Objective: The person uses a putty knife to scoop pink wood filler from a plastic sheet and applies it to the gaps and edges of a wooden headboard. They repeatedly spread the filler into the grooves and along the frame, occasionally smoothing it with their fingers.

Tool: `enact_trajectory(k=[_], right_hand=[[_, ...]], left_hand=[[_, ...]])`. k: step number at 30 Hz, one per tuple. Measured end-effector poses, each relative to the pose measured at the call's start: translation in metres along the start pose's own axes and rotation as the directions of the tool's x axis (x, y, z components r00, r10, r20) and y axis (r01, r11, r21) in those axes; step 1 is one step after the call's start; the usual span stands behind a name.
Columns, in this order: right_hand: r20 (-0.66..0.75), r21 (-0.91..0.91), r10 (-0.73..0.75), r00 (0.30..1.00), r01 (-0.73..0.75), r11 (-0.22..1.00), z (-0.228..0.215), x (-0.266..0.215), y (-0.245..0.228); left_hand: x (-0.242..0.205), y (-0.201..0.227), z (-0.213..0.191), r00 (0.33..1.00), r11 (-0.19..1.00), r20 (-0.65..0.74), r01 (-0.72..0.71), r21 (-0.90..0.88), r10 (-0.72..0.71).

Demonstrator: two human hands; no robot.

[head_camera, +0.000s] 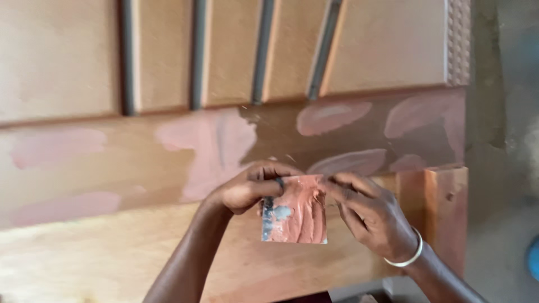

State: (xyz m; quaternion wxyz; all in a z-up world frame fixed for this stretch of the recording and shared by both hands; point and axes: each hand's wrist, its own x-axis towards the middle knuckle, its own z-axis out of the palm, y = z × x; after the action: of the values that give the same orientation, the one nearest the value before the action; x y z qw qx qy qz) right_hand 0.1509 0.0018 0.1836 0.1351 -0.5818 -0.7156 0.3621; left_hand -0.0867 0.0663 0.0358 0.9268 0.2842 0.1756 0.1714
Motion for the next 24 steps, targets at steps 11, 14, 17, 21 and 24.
enact_trajectory(k=[11,14,17,21,24], right_hand=[[0.084,0.196,0.108,0.991,-0.123,0.973,0.083,0.031,-0.008],[-0.045,0.504,0.029,0.999,-0.002,0.863,0.099,0.052,0.023],[-0.166,0.589,0.480,0.861,-0.304,0.749,0.116,0.082,0.050],[-0.573,0.219,0.349,0.741,-0.272,0.937,0.144,0.123,0.073],[-0.644,0.141,0.388,0.660,-0.396,0.907,0.155,0.140,0.090]], left_hand=[[-0.039,0.022,-0.064,0.915,0.959,-0.389,-0.004,-0.284,-0.111],[-0.037,0.032,-0.077,0.870,0.948,-0.491,-0.188,-0.257,0.039],[-0.043,0.043,-0.092,0.897,0.944,-0.425,-0.236,-0.232,0.120],[-0.053,0.043,-0.098,0.915,0.973,-0.404,-0.105,-0.207,0.013],[-0.057,0.041,-0.097,0.938,0.967,-0.348,-0.099,-0.235,0.011]])
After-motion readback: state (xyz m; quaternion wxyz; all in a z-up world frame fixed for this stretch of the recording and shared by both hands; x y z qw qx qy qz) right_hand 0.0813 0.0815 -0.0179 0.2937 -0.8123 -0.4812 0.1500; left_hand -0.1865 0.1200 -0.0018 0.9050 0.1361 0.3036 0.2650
